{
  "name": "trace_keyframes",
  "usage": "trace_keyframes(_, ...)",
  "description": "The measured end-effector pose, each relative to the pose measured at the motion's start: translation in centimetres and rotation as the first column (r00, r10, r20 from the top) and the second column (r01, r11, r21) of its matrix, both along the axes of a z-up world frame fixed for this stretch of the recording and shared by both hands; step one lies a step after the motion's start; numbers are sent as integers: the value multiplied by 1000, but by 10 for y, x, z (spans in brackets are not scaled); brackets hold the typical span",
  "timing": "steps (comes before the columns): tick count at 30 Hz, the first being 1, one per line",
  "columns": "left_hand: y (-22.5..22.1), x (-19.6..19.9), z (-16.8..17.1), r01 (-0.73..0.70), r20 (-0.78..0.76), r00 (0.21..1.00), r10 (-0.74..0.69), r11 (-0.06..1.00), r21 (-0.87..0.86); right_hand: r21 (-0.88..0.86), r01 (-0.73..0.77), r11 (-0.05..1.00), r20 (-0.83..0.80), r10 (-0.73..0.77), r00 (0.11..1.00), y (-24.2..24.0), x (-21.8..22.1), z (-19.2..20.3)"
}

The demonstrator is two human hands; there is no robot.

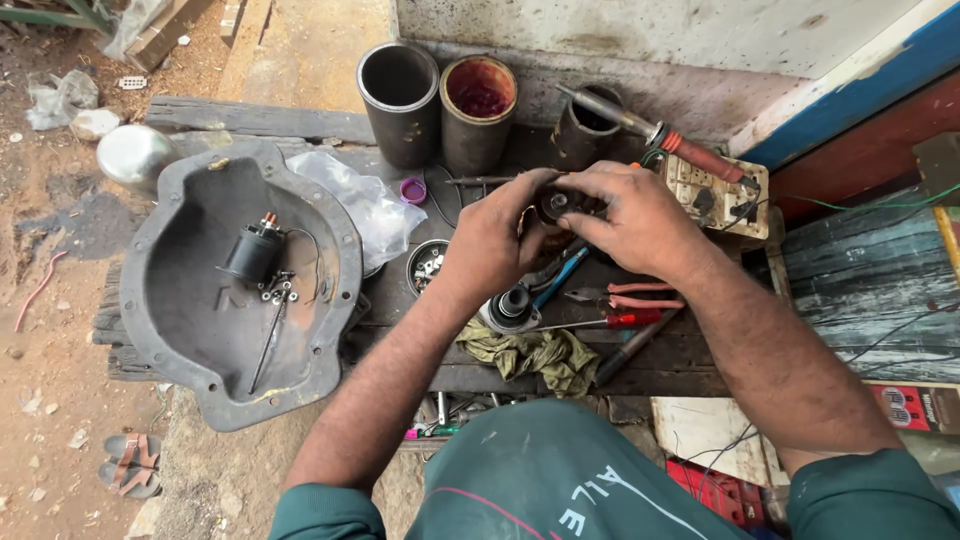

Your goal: Repairing and reassembling a motorcycle starter motor on a workbench.

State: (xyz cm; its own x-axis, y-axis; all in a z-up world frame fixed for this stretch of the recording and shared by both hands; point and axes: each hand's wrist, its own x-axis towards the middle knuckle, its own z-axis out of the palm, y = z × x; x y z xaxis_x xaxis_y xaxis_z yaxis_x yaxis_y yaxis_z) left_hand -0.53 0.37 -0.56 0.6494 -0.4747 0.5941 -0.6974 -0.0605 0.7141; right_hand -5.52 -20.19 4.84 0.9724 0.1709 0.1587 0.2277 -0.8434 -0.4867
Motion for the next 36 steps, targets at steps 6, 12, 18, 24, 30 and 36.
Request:
trace_keyframes(6, 4, -3, -11, -63, 3, 998, 63, 998, -28, -26, 35, 999, -30, -36, 999, 2, 3, -4)
trace_keyframes(12, 7, -2, -8, -116, -60, 992, 114, 993, -33, 60, 15, 998, 106, -22, 994, 9, -11, 5)
trace_keyframes(18, 15, -2, -13, -132, -125, 984, 125, 990, -56, -190, -3, 982, 304, 62, 950, 4, -10, 4)
trace_keyframes(24, 58, -26, -5, -244, -190, 956, 224, 966, -89, -401, -8, 916, 294, 137, 946, 9, -9, -3)
trace_keyframes(30, 100, -79, -26, -322, -281, 914, 292, 944, -68, -222, -2, 975, 371, 86, 925, 1, -34, -1)
trace_keyframes(36, 129, -146, -102, -360, -361, 854, 375, 926, 112, 502, 246, 829, 239, -406, 882, -66, -81, -133)
